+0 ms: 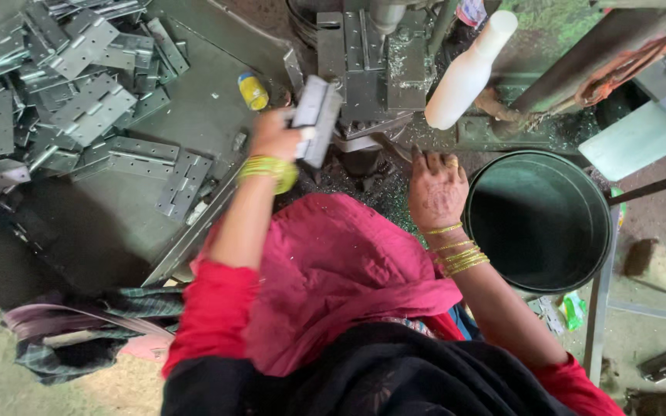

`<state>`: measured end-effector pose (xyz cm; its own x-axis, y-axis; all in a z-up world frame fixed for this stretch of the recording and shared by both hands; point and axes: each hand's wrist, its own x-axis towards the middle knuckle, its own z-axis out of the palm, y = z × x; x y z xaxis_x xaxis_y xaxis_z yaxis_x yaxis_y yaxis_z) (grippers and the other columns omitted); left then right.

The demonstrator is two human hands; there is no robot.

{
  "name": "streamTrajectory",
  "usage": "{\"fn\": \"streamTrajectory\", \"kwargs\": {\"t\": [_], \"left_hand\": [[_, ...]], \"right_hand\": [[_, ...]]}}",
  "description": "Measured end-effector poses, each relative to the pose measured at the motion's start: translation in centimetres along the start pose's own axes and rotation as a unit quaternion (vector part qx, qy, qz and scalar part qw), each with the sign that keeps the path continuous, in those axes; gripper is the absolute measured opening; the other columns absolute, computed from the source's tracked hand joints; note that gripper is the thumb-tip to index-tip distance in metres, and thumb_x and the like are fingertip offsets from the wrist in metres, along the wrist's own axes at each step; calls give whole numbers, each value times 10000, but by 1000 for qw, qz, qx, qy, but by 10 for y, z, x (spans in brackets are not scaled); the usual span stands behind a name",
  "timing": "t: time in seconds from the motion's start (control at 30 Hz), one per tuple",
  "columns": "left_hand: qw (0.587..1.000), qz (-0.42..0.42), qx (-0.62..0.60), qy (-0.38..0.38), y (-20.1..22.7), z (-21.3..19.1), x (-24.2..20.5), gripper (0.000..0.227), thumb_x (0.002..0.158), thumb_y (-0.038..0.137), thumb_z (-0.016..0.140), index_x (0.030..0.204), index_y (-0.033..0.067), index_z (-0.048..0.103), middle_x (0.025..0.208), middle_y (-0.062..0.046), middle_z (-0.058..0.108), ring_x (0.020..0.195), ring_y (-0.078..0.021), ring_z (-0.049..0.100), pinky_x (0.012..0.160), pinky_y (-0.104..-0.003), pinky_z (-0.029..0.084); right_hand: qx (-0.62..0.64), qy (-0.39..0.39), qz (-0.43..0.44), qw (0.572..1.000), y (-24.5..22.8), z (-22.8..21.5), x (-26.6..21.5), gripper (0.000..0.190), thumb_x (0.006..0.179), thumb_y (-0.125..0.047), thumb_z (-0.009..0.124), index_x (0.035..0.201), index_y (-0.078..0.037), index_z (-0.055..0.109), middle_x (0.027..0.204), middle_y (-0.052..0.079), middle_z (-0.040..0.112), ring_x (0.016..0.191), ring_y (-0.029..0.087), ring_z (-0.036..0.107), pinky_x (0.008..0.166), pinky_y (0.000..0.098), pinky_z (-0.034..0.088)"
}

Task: The person repeatedly picks up small metal plates from a bin, places them into a press machine, and operates the lever to process them. The person then removes the processed plates and places them back into the bin. This cycle is repeated continuously throughout the clip.

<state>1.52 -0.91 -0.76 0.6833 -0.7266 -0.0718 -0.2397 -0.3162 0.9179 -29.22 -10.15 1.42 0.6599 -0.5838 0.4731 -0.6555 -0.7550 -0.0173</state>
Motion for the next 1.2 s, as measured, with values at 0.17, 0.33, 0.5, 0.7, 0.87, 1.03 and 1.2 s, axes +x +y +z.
{"fn": "streamTrajectory", "kwargs": {"t": [0.17,0.33,0.5,0.7,0.87,1.03,1.2], "left_hand": [[955,123,199,181,35,128,16,611,787,102,781,1373,13,635,1224,-253,650,1172,-413,606,1060,-494,441],[870,154,463,70,30,149,-9,479,844,254,651,1236,-19,673,1486,-167,530,1433,-324,452,1029,-488,387],[884,100,456,29,25,154,19,384,986,138,499,1325,61,661,1611,-75,448,1550,-270,287,1220,-497,207],[922,43,383,35,48,149,55,561,959,151,374,1511,53,403,1622,-97,330,1529,-229,211,1239,-469,120],[882,52,468,-27,48,129,32,521,1037,202,288,1519,72,440,1651,-113,340,1570,-233,225,1295,-473,110],[754,100,649,30,38,145,60,520,1033,131,263,1486,4,485,1652,-140,323,1543,-230,272,1262,-480,111],[763,104,638,9,45,162,74,538,1007,115,269,1478,-38,482,1649,-155,313,1556,-240,214,1243,-579,52]], "right_hand": [[-52,-114,33,992,2,1,-6,454,897,-154,585,1346,-121,642,1061,95,701,1014,292,671,848,413,541],[-57,-178,3,982,5,8,-11,477,931,-156,559,1394,-40,577,1059,137,700,926,298,721,743,411,566],[-62,-202,5,977,7,19,-11,457,892,-186,565,1323,-37,593,1042,142,700,892,307,731,689,416,573],[23,-320,99,942,24,97,-68,350,988,-207,500,1298,-44,501,1012,193,691,881,378,727,713,484,579],[114,-340,161,920,23,161,-101,268,1019,-194,465,1244,-64,402,979,248,683,869,450,717,758,550,575],[62,-355,108,927,52,146,-82,288,1009,-187,467,1245,-33,407,964,250,694,881,444,720,765,542,576],[92,-320,95,938,41,151,-84,319,1016,-197,455,1263,-3,402,955,249,702,878,435,726,760,531,582]]}}
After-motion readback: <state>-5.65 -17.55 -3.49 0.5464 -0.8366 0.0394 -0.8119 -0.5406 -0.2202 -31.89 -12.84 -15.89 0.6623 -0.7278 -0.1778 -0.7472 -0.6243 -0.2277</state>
